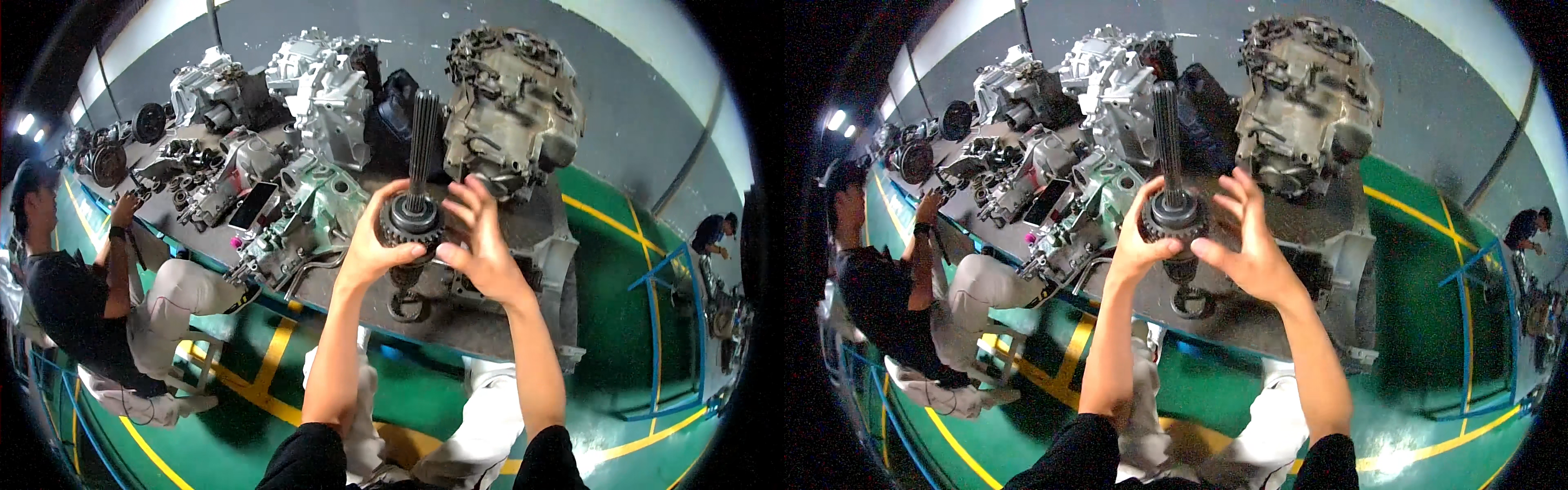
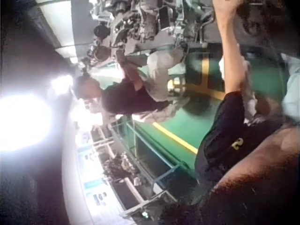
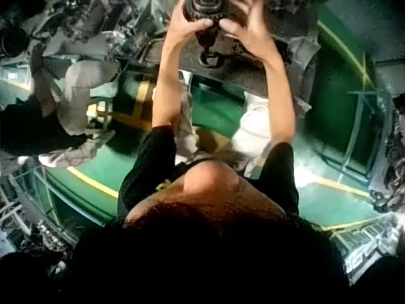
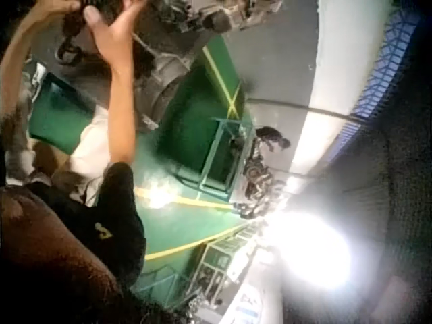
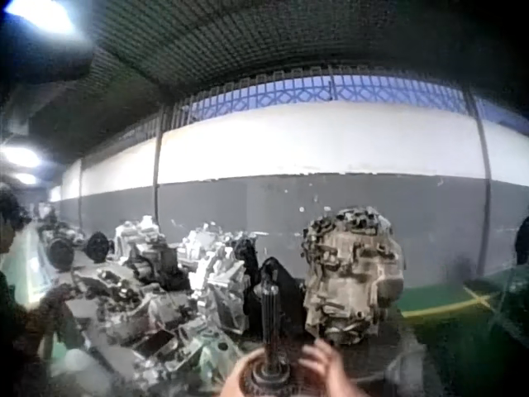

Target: The person disassembles a transmission assembly by lifting the gear shaft from the casing, sliding gears and bearings off the shaft by hand, and placing the components onto the workbench.

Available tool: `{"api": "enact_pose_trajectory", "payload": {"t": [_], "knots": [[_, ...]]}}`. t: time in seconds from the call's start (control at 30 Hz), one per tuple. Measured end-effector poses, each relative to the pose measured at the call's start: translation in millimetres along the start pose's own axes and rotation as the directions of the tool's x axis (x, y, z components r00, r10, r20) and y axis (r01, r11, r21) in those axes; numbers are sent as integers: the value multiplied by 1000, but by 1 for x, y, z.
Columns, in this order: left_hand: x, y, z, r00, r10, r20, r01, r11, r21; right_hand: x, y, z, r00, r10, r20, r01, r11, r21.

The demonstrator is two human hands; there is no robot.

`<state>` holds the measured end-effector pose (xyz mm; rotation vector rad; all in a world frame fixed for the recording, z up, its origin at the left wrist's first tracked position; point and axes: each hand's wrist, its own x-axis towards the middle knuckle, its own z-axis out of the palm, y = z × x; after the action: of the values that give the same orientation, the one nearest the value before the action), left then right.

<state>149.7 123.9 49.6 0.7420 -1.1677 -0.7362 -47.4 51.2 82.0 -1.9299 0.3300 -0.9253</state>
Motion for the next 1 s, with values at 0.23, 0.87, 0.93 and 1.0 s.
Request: {"api": "enact_pose_trajectory", "payload": {"t": [0.23,0.87,0.93,1.0], "knots": [[-8,6,1,994,-106,10,106,993,-43,37,-23,16,987,-127,96,150,944,-294],[-3,11,7,1000,-10,1,10,985,173,144,-130,-39,898,-344,-273,366,930,32],[-5,12,4,1000,7,-23,-3,989,151,147,-100,-49,952,-224,-208,247,964,96],[-8,14,3,1000,1,-22,2,989,147,136,-54,-44,993,18,-120,10,973,229]]}}
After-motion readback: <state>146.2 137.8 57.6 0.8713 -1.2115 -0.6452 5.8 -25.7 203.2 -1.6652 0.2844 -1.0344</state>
